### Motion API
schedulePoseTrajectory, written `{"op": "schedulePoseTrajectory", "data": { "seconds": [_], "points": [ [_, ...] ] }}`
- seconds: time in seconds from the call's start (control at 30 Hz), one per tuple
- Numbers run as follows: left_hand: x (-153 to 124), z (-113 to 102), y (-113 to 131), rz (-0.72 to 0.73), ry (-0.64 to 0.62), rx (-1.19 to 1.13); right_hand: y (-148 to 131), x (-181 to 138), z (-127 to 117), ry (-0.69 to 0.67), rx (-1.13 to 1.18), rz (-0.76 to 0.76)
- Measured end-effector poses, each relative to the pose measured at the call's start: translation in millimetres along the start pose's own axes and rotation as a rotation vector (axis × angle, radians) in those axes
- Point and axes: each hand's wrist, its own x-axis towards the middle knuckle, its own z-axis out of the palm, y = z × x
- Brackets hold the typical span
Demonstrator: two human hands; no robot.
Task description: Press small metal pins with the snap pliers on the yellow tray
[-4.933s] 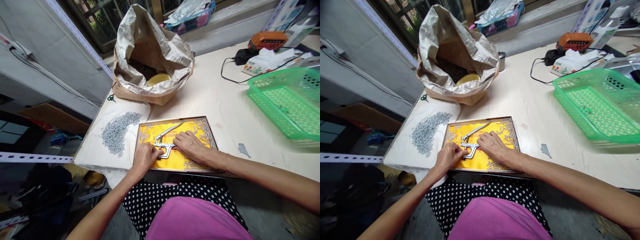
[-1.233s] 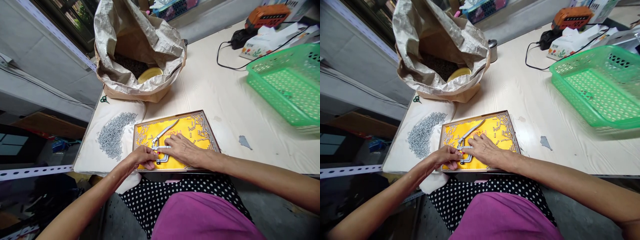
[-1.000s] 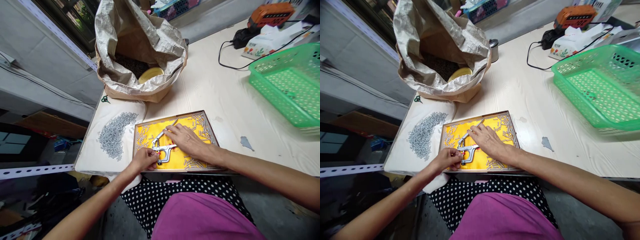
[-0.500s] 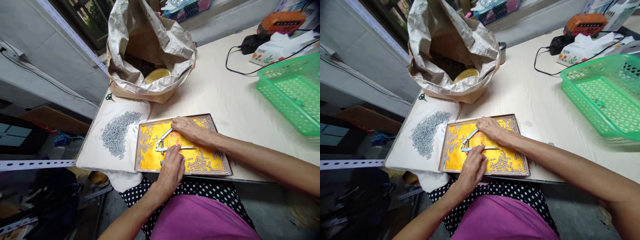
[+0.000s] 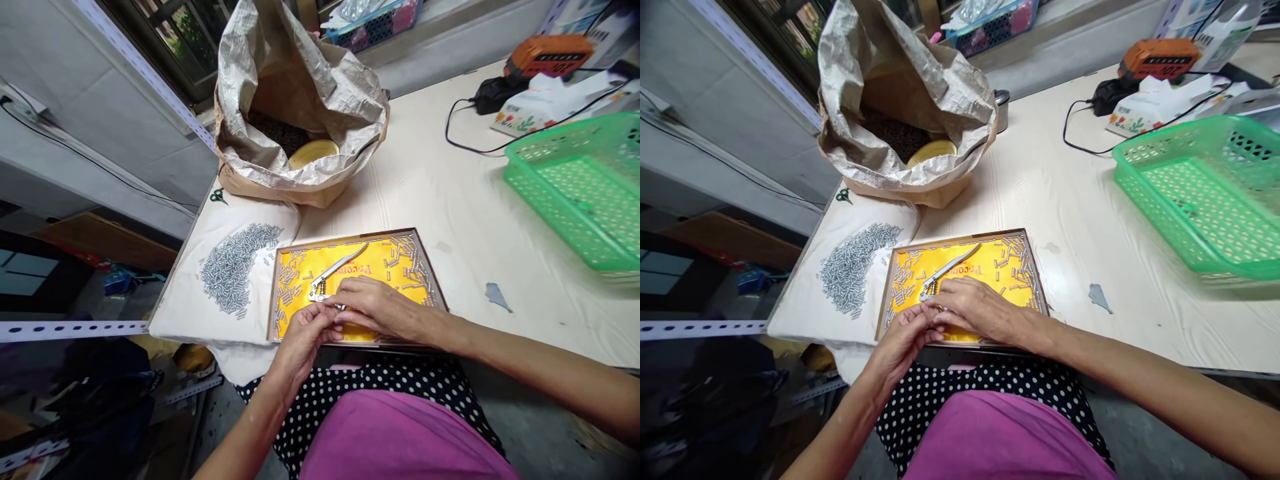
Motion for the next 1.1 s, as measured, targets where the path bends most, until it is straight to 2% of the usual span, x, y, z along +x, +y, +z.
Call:
{"op": "schedulePoseTrajectory", "data": {
  "seconds": [0.13, 0.23, 0.3, 0.4, 0.47, 0.6, 0.9, 1.0, 1.1],
  "points": [
    [0, -2, 5, -0.108, -0.053, -0.058, -3, 9, 4, 0.001, 0.020, -0.002],
    [0, -6, 10, -0.112, -0.055, -0.021, -4, 10, 5, 0.000, 0.023, 0.014],
    [0, -9, 12, -0.023, 0.008, 0.098, -2, 5, 4, 0.002, -0.013, 0.031],
    [1, -17, 13, 0.121, 0.163, 0.308, 4, -7, 2, -0.027, -0.201, 0.134],
    [4, -21, 11, 0.129, 0.216, 0.387, 10, -15, 1, -0.087, -0.346, 0.225],
    [12, -26, 4, 0.069, 0.218, 0.473, 19, -24, 5, -0.183, -0.430, 0.307],
    [19, -35, -3, 0.060, 0.244, 0.637, 33, -31, 25, -0.161, -0.439, 0.275],
    [20, -36, 1, 0.024, 0.212, 0.695, 33, -31, 24, -0.161, -0.434, 0.280],
    [22, -36, 10, -0.074, 0.143, 0.751, 30, -30, 23, -0.166, -0.430, 0.295]
  ]
}}
